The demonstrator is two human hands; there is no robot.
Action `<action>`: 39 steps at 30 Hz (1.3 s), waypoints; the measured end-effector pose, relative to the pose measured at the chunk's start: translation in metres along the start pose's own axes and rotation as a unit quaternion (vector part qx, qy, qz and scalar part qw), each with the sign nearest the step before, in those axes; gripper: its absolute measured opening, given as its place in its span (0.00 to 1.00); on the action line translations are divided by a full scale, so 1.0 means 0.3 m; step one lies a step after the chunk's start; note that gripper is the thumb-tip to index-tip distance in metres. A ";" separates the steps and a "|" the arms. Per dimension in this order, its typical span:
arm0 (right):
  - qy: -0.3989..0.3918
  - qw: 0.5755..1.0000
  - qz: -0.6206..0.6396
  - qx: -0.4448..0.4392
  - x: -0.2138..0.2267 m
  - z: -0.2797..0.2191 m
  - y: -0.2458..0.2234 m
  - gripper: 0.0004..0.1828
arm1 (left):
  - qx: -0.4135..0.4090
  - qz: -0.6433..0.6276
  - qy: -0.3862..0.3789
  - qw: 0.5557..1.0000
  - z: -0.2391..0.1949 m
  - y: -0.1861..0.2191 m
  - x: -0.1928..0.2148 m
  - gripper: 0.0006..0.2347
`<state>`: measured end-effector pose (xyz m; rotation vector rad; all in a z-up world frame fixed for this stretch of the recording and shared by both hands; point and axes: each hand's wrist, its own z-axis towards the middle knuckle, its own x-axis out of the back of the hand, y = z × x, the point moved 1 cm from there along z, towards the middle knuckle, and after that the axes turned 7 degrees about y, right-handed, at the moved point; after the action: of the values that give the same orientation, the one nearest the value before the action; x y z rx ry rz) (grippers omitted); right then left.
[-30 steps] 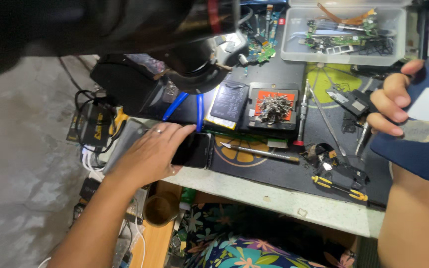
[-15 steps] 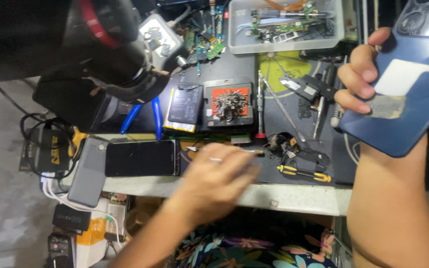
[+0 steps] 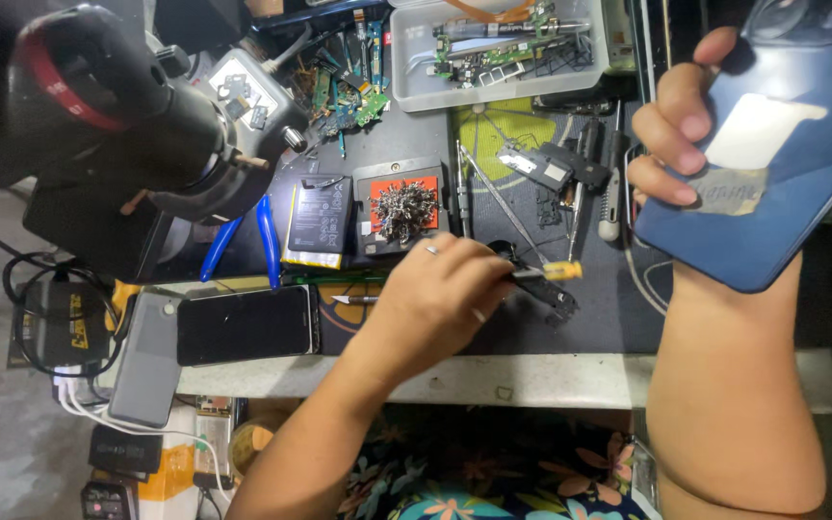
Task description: The person disassembles a smartphone using a screwdriver and a metal prying tool. They remove the back cover, disconnect internal components, and inspect the battery and motherboard area.
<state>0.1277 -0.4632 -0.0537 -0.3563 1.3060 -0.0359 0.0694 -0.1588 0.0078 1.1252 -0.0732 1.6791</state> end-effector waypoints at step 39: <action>-0.052 0.985 -0.159 -0.042 -0.159 0.015 0.008 0.27 | 0.300 -0.386 0.233 0.841 -0.152 0.036 -0.123 0.11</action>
<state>0.1187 -0.4490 -0.0086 -0.6284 1.1392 -0.2298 0.0320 -0.1650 -0.0382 0.9426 1.1454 1.1805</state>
